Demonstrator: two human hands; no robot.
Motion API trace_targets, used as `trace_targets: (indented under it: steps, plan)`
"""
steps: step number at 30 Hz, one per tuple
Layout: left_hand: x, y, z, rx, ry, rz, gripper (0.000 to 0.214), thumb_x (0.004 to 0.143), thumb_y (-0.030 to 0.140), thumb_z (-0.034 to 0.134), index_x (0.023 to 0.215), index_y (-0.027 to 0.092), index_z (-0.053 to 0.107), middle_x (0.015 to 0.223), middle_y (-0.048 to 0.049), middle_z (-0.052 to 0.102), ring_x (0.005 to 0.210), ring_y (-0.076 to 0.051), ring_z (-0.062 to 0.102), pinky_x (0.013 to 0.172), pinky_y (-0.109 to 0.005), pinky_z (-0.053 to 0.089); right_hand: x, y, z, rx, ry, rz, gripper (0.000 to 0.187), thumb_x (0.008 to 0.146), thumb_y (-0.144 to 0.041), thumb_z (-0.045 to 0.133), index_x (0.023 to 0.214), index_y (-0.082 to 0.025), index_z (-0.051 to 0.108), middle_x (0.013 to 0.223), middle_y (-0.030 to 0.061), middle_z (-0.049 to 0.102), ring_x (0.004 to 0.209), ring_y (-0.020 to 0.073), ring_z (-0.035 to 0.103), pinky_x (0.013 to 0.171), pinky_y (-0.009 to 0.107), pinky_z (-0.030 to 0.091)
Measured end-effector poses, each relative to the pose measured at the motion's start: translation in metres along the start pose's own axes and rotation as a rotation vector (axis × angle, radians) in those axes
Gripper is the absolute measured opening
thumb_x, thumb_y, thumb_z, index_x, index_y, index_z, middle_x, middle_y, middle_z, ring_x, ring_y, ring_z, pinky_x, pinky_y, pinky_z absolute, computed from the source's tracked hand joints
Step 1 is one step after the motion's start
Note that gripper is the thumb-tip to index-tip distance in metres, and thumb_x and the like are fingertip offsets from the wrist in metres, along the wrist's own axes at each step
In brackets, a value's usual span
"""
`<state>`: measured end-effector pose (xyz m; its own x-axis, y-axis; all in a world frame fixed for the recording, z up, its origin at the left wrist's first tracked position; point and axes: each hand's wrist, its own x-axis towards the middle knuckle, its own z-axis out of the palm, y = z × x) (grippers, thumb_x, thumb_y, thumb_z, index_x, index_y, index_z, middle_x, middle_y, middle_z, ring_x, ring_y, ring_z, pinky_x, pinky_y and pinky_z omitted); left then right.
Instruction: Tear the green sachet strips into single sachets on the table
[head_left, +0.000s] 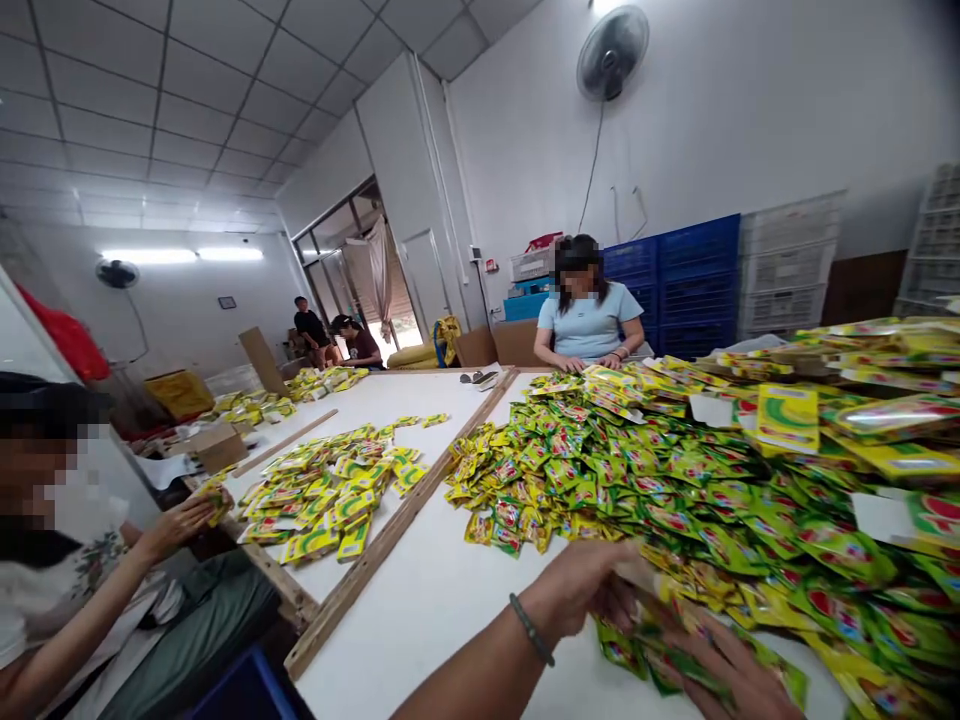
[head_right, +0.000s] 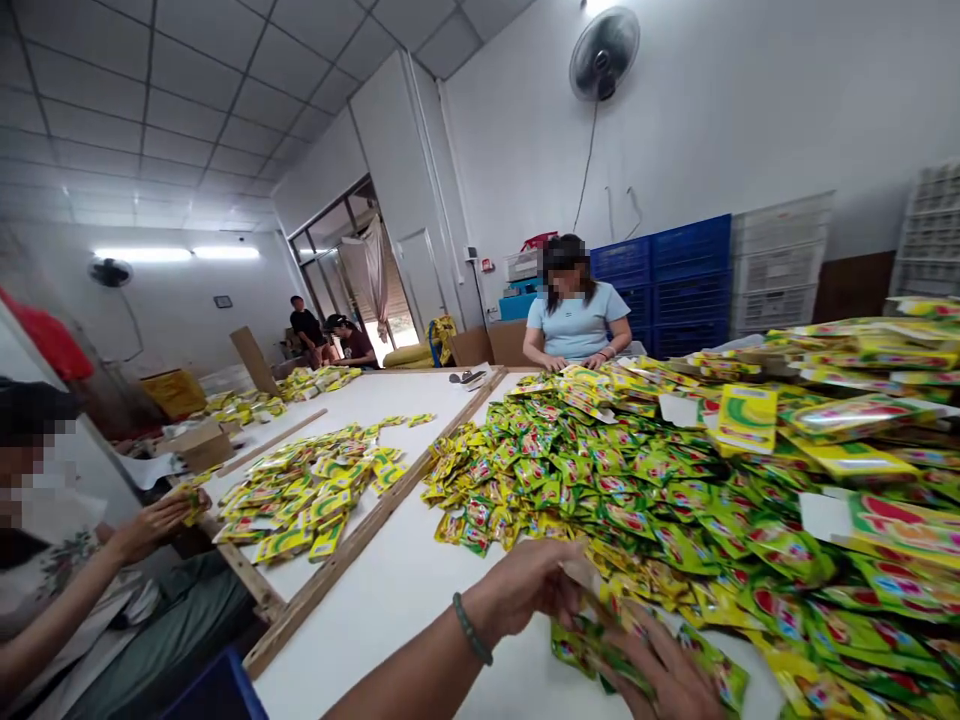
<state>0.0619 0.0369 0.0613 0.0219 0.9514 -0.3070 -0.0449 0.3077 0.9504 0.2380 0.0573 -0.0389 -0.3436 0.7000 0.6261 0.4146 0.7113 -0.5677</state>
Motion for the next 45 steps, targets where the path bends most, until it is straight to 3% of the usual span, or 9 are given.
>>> trace_targets:
  steps: [4,8,12,15,17,27,32,37,45]
  plan:
    - [-0.022,-0.034,-0.008,-0.059,0.092,0.203,0.04,0.065,0.049,0.069,0.083,0.013,0.067,0.072,-0.0047,0.065,0.06,-0.012,0.055,0.06,-0.024,0.044,0.003,-0.051,0.0,0.551,-0.133,0.51,0.037,0.075,-0.047,0.059,0.098,-0.021,0.069,0.101,0.008,0.069,0.098,0.0271,0.062,0.082,0.035,0.052]
    - [-0.027,-0.058,-0.01,-0.211,0.045,0.21,0.04,0.069,0.046,0.068,0.091,0.013,0.065,0.082,-0.0064,0.067,0.07,-0.015,0.06,0.067,-0.025,0.045,0.008,-0.077,0.0,0.86,-0.293,0.622,0.043,0.068,-0.04,0.07,0.104,-0.017,0.066,0.105,0.0085,0.068,0.099,0.0256,0.062,0.09,0.04,0.048]
    - [-0.02,-0.07,-0.016,-0.077,0.1,0.242,0.037,0.069,0.045,0.068,0.09,0.015,0.063,0.079,-0.003,0.067,0.07,-0.015,0.059,0.065,-0.024,0.045,0.009,-0.059,-0.008,0.749,-0.027,0.77,0.047,0.063,-0.045,0.073,0.1,-0.018,0.064,0.093,0.0063,0.069,0.085,0.0231,0.064,0.08,0.039,0.05]
    - [-0.019,-0.074,-0.015,0.153,0.05,0.251,0.032,0.069,0.043,0.068,0.082,0.015,0.063,0.071,-0.0003,0.064,0.066,-0.014,0.056,0.059,-0.022,0.042,0.01,-0.042,-0.017,0.71,0.15,0.731,0.04,0.073,-0.049,0.062,0.097,-0.018,0.064,0.091,0.0056,0.069,0.082,0.0194,0.063,0.08,0.035,0.049]
    - [-0.02,-0.076,-0.012,0.209,-0.004,0.235,0.032,0.071,0.044,0.067,0.083,0.015,0.063,0.072,-0.0005,0.064,0.066,-0.014,0.055,0.058,-0.022,0.041,0.011,-0.035,-0.021,0.638,0.148,0.685,0.037,0.075,-0.048,0.059,0.097,-0.018,0.063,0.086,0.0042,0.068,0.077,0.0177,0.062,0.075,0.032,0.049]
    - [-0.02,-0.085,-0.006,0.131,-0.155,0.114,0.037,0.071,0.042,0.067,0.096,0.015,0.064,0.081,-0.0027,0.068,0.067,-0.014,0.059,0.06,-0.023,0.044,0.005,-0.026,-0.023,0.25,-0.239,0.581,0.024,0.069,-0.042,0.066,0.071,-0.018,0.064,0.074,0.0007,0.063,0.069,0.0156,0.055,0.064,0.026,0.041]
    - [-0.019,-0.084,-0.003,-0.045,-0.139,0.021,0.044,0.061,0.032,0.078,0.099,0.016,0.062,0.085,-0.0028,0.07,0.066,-0.014,0.062,0.062,-0.024,0.047,0.005,-0.027,-0.019,0.266,-0.103,0.613,0.031,0.075,-0.046,0.06,0.091,-0.019,0.064,0.076,-0.0007,0.062,0.068,0.0138,0.052,0.064,0.026,0.04]
    - [-0.021,-0.084,-0.002,-0.141,-0.148,-0.002,0.042,0.061,0.024,0.078,0.099,0.015,0.063,0.087,-0.0033,0.072,0.066,-0.013,0.063,0.062,-0.022,0.048,0.008,-0.033,-0.02,0.112,0.009,0.514,0.027,0.074,-0.047,0.063,0.07,-0.02,0.065,0.076,0.0034,0.062,0.08,0.0191,0.05,0.076,0.032,0.039]
    - [-0.024,-0.081,0.002,-0.221,-0.182,-0.033,0.043,0.061,0.021,0.078,0.101,0.013,0.063,0.083,-0.0043,0.072,0.065,-0.013,0.065,0.061,-0.021,0.049,0.006,-0.039,-0.011,0.138,0.129,0.532,0.029,0.073,-0.05,0.064,0.069,-0.022,0.069,0.073,0.0038,0.062,0.084,0.0207,0.049,0.08,0.035,0.039]
